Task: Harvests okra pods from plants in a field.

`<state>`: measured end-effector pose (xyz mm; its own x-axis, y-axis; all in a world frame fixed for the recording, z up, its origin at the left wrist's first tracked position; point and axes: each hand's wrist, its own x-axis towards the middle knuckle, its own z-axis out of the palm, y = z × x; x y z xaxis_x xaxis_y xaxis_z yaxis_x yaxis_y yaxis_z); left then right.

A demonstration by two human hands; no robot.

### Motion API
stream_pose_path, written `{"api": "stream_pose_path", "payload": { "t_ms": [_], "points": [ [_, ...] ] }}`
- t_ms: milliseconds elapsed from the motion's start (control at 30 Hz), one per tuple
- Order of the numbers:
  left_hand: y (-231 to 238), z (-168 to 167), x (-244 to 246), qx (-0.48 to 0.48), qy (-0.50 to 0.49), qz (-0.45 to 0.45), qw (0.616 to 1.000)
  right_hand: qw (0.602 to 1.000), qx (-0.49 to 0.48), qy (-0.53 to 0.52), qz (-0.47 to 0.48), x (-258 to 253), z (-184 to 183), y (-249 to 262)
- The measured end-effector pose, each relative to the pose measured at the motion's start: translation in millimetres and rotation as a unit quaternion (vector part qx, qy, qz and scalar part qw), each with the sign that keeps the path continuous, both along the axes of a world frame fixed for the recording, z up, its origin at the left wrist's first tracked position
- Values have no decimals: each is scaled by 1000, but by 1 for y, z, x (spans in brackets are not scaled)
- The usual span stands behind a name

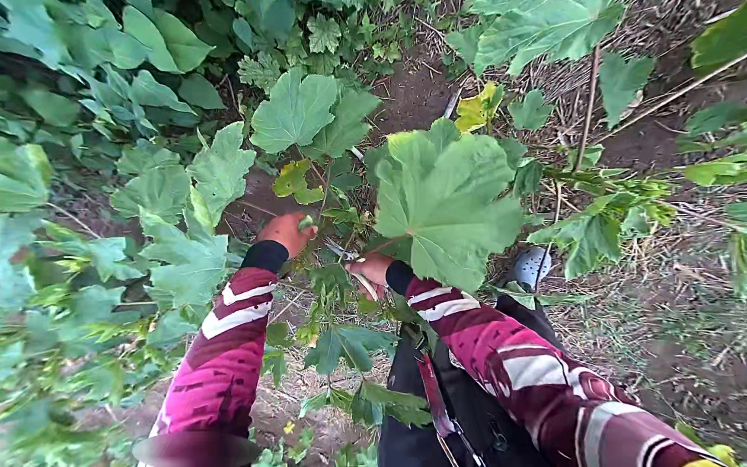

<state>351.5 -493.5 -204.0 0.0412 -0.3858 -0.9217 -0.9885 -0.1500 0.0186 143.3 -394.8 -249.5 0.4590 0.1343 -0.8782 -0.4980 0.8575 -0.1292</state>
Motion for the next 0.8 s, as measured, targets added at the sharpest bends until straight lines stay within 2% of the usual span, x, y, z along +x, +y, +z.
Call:
{"api": "stream_pose_path", "payload": {
  "t_ms": [100,200,400,500,567,600,667,700,733,800],
  "points": [
    [-5,-6,12,-38,8,101,994,999,25,-26,-23,0,-2,-11],
    [-5,-12,17,-37,2,154,987,999,42,-21,-1,2,-6,-17],
    [3,-15,18,-13,-13,131,991,999,44,-25,5,15,-33,-7],
    [7,-13,19,-29,-11,139,990,999,28,-30,-21,14,-28,-5],
    [10,-12,20,-49,-13,151,987,992,-57,-78,-76,14,-41,19],
    [12,-11,21,-54,-16,160,985,989,-88,-46,-114,21,-41,27],
    [16,-10,23,-59,-20,195,979,995,-66,65,-43,31,-12,0],
    [17,-10,24,-61,-20,212,975,997,-37,69,-17,29,9,-14],
    [19,-9,25,-63,-20,224,972,999,-33,22,27,21,22,-22],
    [19,-7,26,-63,-19,237,969,994,-49,-53,83,12,25,-26]
  ]
}}
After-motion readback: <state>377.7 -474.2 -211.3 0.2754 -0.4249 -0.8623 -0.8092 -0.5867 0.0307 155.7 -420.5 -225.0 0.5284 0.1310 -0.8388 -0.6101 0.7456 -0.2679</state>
